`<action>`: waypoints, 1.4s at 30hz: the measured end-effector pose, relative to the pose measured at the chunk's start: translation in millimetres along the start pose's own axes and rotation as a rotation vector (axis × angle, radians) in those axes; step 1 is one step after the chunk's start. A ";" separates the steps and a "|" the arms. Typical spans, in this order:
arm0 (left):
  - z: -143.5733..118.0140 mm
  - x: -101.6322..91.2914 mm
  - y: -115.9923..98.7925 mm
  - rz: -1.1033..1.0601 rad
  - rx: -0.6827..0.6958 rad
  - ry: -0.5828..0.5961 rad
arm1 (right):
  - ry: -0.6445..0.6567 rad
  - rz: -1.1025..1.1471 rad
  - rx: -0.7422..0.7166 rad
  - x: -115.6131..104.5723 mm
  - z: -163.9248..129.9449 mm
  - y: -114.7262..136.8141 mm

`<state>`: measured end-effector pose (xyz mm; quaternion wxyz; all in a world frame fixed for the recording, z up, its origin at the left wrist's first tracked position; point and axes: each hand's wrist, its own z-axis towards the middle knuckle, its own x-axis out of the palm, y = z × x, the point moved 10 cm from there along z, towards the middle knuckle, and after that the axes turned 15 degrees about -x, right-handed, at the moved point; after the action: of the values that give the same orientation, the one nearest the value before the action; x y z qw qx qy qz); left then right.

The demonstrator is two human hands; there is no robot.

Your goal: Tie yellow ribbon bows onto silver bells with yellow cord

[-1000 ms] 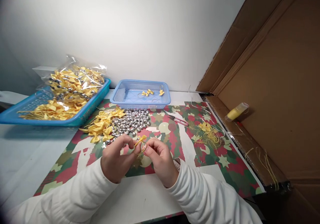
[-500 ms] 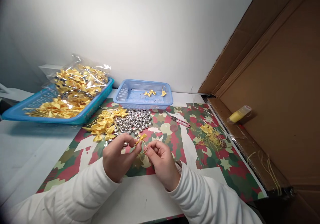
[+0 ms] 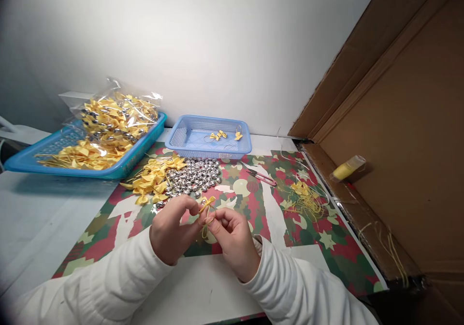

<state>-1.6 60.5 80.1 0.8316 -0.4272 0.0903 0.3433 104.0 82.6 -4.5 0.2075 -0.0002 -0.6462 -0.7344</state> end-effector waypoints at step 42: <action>-12.2 48.9 81.4 -0.751 -0.958 0.331 | -0.466 -0.263 -1.027 -67.6 -19.1 167.9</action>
<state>-16.0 107.8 -1.9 0.5868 -0.8022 -0.1022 -0.0401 222.2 71.9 133.5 -0.0599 -0.1823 -0.2302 -0.9540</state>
